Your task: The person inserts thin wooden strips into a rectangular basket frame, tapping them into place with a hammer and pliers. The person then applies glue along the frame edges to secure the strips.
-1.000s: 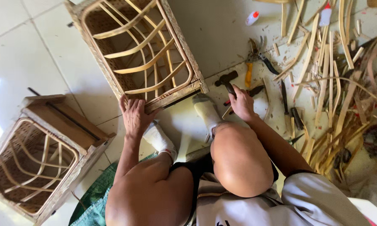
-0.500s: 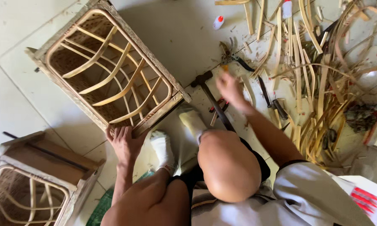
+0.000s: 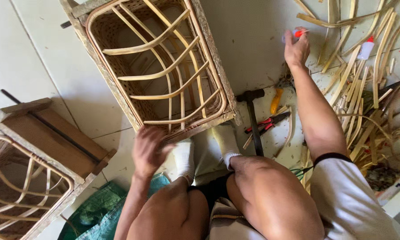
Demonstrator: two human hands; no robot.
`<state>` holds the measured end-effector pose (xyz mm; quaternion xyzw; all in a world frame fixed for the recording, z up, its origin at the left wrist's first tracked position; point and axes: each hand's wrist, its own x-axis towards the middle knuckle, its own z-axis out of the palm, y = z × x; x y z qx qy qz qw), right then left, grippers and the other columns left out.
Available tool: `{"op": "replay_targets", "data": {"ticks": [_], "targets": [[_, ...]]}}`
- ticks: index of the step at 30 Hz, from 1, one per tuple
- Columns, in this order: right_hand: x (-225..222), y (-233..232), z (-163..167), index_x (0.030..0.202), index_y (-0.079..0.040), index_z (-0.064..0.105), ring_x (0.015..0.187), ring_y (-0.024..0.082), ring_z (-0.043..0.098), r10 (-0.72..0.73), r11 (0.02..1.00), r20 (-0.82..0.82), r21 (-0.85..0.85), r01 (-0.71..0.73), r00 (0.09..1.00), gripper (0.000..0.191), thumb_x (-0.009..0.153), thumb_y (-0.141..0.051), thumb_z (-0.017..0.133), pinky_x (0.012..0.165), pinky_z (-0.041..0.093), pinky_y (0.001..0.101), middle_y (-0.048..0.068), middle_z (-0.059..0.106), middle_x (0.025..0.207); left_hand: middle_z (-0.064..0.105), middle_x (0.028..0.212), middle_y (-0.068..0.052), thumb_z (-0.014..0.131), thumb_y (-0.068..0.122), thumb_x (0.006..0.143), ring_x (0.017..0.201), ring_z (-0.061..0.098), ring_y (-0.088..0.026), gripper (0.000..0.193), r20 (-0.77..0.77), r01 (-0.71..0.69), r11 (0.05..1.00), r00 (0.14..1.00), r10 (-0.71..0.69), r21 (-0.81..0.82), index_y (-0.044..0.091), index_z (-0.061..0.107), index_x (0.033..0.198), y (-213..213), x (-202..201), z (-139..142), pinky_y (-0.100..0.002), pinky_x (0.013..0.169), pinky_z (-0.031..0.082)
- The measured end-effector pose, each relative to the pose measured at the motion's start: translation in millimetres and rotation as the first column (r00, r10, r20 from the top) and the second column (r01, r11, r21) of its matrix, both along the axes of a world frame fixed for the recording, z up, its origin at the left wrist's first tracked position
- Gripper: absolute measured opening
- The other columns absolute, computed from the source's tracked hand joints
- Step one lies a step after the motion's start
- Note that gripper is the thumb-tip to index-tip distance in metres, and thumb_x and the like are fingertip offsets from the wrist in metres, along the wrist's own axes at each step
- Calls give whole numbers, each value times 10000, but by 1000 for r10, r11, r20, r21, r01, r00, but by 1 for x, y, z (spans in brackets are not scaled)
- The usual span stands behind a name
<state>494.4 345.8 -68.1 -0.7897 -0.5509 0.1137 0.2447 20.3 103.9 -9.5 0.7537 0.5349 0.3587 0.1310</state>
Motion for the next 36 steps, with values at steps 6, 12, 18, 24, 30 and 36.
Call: {"op": "replay_targets", "data": {"ticks": [6,12,18,24,30,36], "targets": [[-38,-4,52,1321,-50,502,995,183,719,177,982,-465,19,-190,867,367,1049,-113,740,822,623,322,96,676,1173,673,1377,-209,656,170,1109,1248,689,-275,381,475,-299,797,674,566,-525,-35,598,1425,68,-63,-25,-379,1044,572],[-137,17,127,1326,11,589,1082,188,695,648,730,-501,196,-655,573,344,1052,-61,784,974,600,336,143,694,1209,724,1175,-192,789,137,912,956,724,-189,660,646,-4,722,442,622,-692,19,515,1501,142,-75,-51,-334,837,655],[-234,90,116,1312,-5,641,1023,253,739,906,392,109,157,-907,410,351,1037,-105,834,892,612,373,155,745,1158,731,1278,-181,804,125,892,988,724,-188,678,678,-24,719,312,666,-695,30,515,1498,144,-64,-41,-316,853,635],[-288,124,85,1341,-62,673,911,287,735,850,426,314,64,-903,423,527,885,-207,894,808,590,415,143,757,1098,678,1366,-194,811,133,896,1253,657,-255,686,746,1,783,307,591,-622,-6,513,1498,147,-63,-36,-366,1055,580],[-300,138,81,1315,-74,702,974,290,706,874,381,317,23,-924,369,506,881,-219,918,885,527,458,127,750,1122,643,1401,-191,845,164,875,1319,617,-263,704,736,-24,782,318,597,-623,-16,522,1474,148,-64,-38,-398,1081,551],[-306,139,63,1226,-75,707,1137,277,607,806,384,461,69,-921,371,508,829,-283,945,984,463,468,91,690,1220,671,1357,-188,849,188,858,1292,635,-258,684,699,-31,748,330,634,-664,-6,557,1446,147,-64,-37,-398,1062,562]]}}
